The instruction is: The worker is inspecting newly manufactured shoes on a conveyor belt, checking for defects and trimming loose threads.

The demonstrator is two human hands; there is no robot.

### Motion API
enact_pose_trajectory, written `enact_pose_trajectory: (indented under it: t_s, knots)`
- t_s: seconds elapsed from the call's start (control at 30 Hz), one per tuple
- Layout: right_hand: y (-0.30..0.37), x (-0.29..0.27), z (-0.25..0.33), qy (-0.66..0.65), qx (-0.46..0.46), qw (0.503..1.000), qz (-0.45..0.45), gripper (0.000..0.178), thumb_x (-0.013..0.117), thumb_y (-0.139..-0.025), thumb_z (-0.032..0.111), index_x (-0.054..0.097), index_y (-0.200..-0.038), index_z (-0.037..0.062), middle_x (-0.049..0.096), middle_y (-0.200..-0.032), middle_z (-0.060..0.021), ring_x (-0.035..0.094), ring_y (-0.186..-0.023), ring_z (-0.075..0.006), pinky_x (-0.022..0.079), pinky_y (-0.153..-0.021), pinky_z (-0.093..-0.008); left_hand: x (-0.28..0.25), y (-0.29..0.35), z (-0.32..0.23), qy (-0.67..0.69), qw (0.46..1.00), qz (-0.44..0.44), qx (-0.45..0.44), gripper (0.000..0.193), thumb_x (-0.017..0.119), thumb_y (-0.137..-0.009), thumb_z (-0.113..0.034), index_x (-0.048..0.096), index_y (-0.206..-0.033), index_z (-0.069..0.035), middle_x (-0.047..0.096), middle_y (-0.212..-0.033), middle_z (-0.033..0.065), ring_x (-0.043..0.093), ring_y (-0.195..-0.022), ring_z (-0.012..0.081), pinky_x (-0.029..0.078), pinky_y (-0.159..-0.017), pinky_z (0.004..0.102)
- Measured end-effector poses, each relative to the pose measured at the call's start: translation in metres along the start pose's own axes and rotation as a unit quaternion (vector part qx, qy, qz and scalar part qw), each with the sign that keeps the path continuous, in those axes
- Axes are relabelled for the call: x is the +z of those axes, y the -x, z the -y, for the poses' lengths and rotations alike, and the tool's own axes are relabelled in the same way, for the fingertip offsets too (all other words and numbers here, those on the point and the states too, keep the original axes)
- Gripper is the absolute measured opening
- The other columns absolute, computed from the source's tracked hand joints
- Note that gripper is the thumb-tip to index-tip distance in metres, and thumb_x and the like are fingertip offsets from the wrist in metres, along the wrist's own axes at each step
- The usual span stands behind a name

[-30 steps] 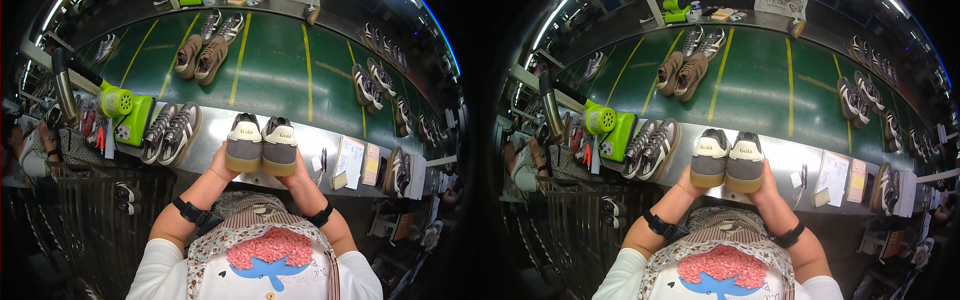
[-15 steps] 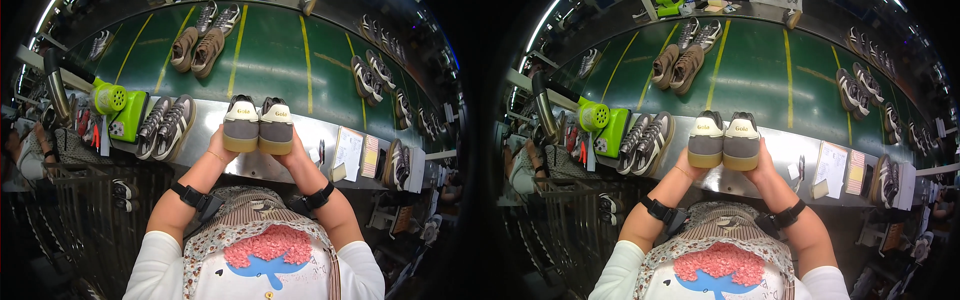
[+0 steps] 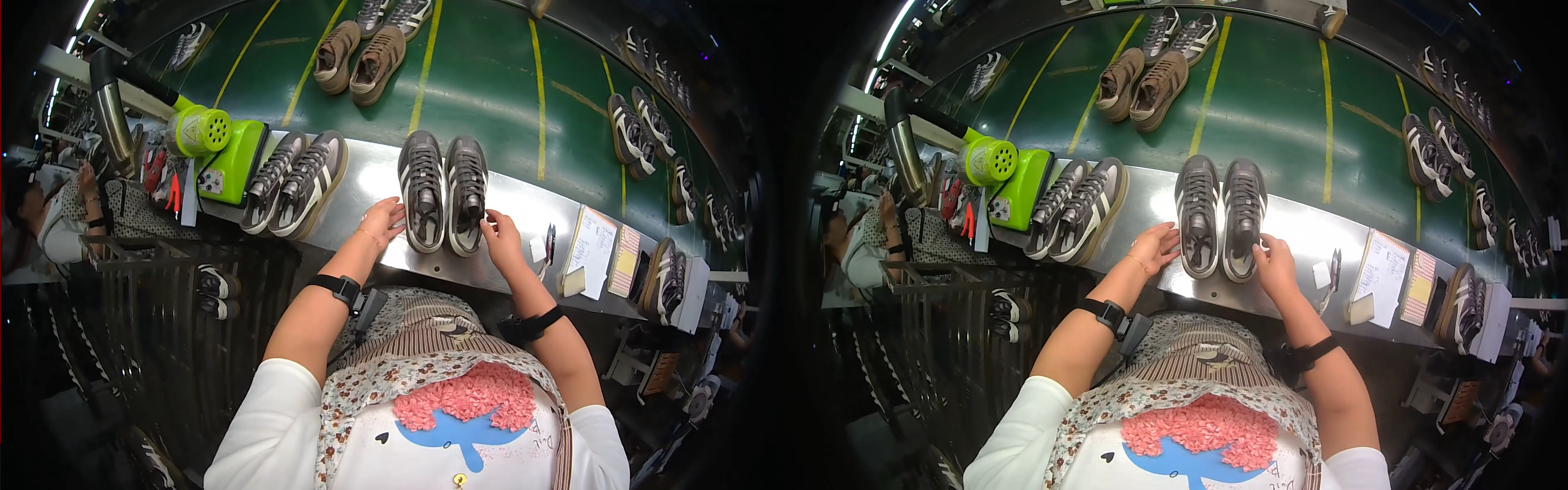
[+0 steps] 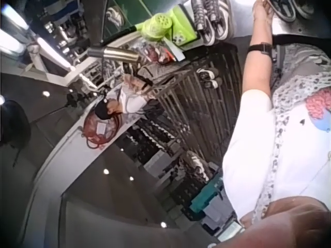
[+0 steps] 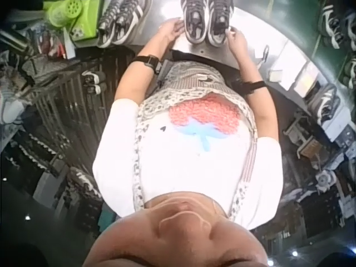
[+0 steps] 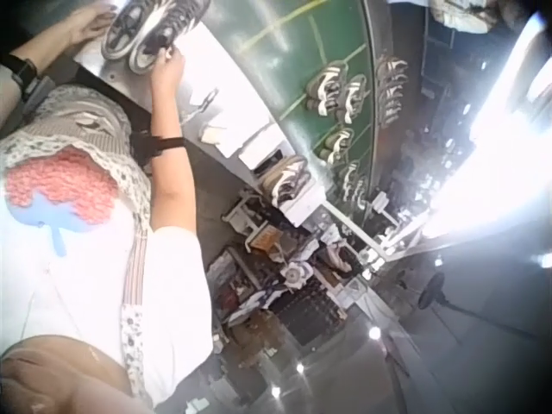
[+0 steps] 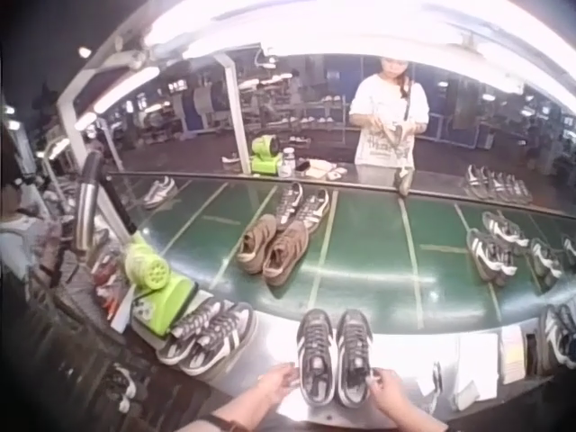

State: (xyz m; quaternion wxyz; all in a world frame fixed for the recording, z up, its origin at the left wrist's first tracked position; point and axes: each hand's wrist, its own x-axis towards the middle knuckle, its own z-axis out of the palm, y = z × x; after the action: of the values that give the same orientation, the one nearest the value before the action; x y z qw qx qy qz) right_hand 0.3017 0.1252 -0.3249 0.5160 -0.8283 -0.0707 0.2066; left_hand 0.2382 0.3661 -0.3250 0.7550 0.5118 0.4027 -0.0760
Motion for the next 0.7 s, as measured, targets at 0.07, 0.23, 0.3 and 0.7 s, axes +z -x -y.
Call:
enact_pose_trajectory:
  t_s: [0.07,0.23,0.3,0.7]
  knots:
    - [0.01,-0.002,0.014,0.108,-0.16,0.981,-0.011,0.039,0.057,-0.081,0.021,0.051,-0.114,0.0024,0.054,-0.088,-0.0155,0.057,-0.08,-0.0254,0.046,-0.073,-0.0327,-0.004,0.0,0.0,0.083,0.996,0.004,-0.042,0.037,0.042,-0.089,-0.018,0.04,-0.124,-0.005,0.043,-0.126,0.0125,0.041,-0.116,0.0241,0.034,-0.097,0.0409]
    - [0.021,0.029,0.049,0.297,-0.208,0.92,0.146,0.042,0.067,-0.072,0.028,0.056,-0.11,0.0134,0.052,-0.09,-0.0132,0.057,-0.084,-0.0282,0.047,-0.072,-0.0342,-0.006,-0.003,0.008,0.052,0.998,0.003,-0.027,0.038,0.046,-0.088,-0.02,0.042,-0.122,-0.005,0.047,-0.121,0.0116,0.044,-0.113,0.0226,0.035,-0.094,0.0391]
    - [0.021,0.048,0.053,0.43,-0.157,0.878,0.136,0.045,0.071,-0.065,0.037,0.058,-0.104,0.0179,0.051,-0.091,-0.0129,0.057,-0.083,-0.029,0.048,-0.069,-0.0344,-0.01,-0.007,0.015,-0.005,1.0,-0.018,-0.021,0.037,0.047,-0.087,-0.021,0.045,-0.12,-0.005,0.049,-0.119,0.011,0.045,-0.111,0.0216,0.037,-0.092,0.038]
    - [0.005,-0.008,0.042,-0.064,-0.173,0.979,0.086,0.047,0.072,-0.066,0.044,0.059,-0.092,0.0061,0.056,-0.084,-0.0061,0.056,-0.07,-0.0199,0.043,-0.059,-0.0363,-0.071,-0.022,0.036,-0.308,0.948,0.009,0.084,0.028,0.06,-0.08,-0.019,0.058,-0.104,-0.005,0.057,-0.091,0.0046,0.051,-0.084,0.0142,0.041,-0.076,0.0263]
